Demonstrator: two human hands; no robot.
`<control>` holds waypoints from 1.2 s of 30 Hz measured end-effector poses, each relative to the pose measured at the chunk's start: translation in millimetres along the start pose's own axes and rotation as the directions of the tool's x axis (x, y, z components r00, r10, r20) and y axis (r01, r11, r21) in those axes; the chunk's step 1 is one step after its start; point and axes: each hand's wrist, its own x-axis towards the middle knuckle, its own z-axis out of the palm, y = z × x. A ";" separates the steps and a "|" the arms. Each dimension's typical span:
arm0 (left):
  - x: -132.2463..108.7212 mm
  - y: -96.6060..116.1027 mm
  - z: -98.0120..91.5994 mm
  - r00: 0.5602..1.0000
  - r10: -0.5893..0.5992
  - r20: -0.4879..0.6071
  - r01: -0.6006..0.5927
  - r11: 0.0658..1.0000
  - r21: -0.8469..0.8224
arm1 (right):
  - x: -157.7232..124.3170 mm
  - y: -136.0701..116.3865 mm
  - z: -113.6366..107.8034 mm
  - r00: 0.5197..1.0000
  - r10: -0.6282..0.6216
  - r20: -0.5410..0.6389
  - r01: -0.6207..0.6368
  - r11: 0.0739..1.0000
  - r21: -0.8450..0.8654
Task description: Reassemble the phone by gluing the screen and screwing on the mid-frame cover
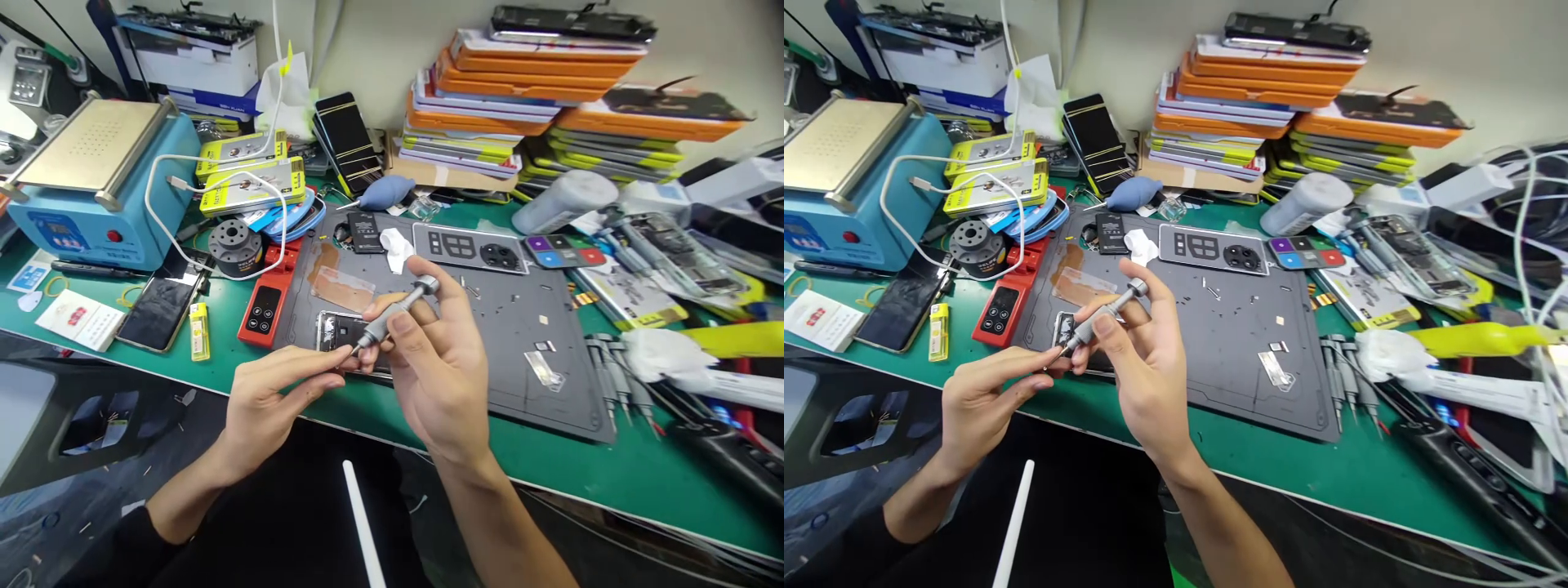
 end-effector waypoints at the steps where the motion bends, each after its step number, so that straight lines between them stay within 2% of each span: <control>1: -0.3 -1.1 0.3 1.000 0.000 -0.009 0.000 1.000 -0.007 | 0.6 1.7 0.3 1.000 0.004 -0.003 -0.004 1.000 0.008; 5: -0.4 -3.7 0.7 0.999 -0.008 -0.036 0.007 0.999 -0.034 | 0.0 6.4 1.5 1.000 0.006 -0.017 -0.006 0.999 0.034; 9: 0.6 -4.8 0.7 0.999 -0.027 -0.045 0.025 0.998 -0.049 | -1.8 8.7 2.7 0.999 0.020 -0.034 -0.020 1.000 -0.015; 17: -1.8 -9.2 2.3 0.997 -0.047 -0.056 0.043 0.997 -0.060 | -3.5 13.8 -0.8 1.000 0.027 -0.009 -0.028 1.000 -0.002; 27: -8.2 -11.4 -0.3 0.996 -0.071 -0.062 0.066 0.995 -0.077 | -8.7 16.8 7.3 0.998 -0.010 -0.054 0.009 1.000 -0.014; 33: -11.0 -10.4 -7.1 0.997 -0.072 -0.003 0.072 0.995 -0.074 | -6.9 17.8 1.0 0.996 0.093 0.018 -0.093 0.995 -0.022; 36: -12.3 -11.0 -8.0 0.998 -0.065 -0.005 0.064 0.996 -0.066 | -6.8 16.9 -0.6 0.994 0.103 0.034 -0.102 0.995 -0.014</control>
